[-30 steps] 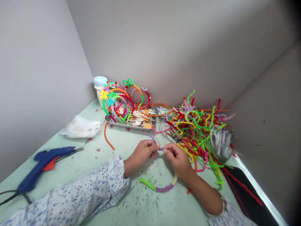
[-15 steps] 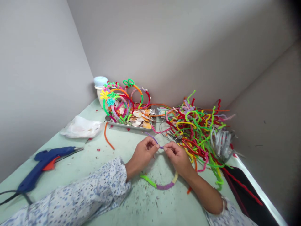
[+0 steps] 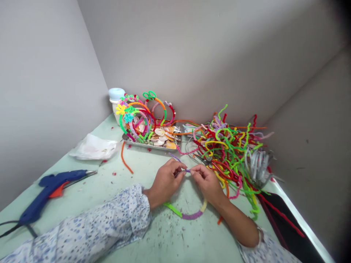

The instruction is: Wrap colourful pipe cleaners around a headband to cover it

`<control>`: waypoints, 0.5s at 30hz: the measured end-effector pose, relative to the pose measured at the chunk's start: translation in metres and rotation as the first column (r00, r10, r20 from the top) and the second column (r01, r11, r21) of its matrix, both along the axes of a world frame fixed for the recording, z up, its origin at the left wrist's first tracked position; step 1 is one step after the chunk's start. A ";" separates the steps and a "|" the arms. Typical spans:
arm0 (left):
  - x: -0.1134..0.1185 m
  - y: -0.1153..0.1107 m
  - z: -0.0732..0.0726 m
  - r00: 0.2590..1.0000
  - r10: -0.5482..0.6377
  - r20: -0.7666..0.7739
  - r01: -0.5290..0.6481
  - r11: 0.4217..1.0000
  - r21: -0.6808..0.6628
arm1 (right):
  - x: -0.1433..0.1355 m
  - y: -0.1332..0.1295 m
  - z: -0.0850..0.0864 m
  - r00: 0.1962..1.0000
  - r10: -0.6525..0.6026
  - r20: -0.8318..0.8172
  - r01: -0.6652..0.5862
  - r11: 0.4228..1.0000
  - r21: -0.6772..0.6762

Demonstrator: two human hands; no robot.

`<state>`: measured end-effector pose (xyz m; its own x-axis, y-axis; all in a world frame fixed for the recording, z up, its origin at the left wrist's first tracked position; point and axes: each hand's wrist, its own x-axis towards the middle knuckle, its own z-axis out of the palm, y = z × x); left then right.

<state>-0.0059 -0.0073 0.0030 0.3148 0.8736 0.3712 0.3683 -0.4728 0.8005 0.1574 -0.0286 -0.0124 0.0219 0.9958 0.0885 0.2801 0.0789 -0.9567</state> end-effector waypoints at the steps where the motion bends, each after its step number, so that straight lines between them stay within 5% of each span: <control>1: 0.000 0.000 0.000 1.000 0.003 -0.007 -0.003 1.000 0.008 | 0.000 0.000 0.000 1.000 0.000 0.001 0.000 1.000 -0.003; 15: 0.000 -0.001 0.003 0.997 0.011 -0.071 -0.010 1.000 0.007 | -0.001 -0.001 0.003 1.000 -0.015 -0.008 0.015 1.000 -0.001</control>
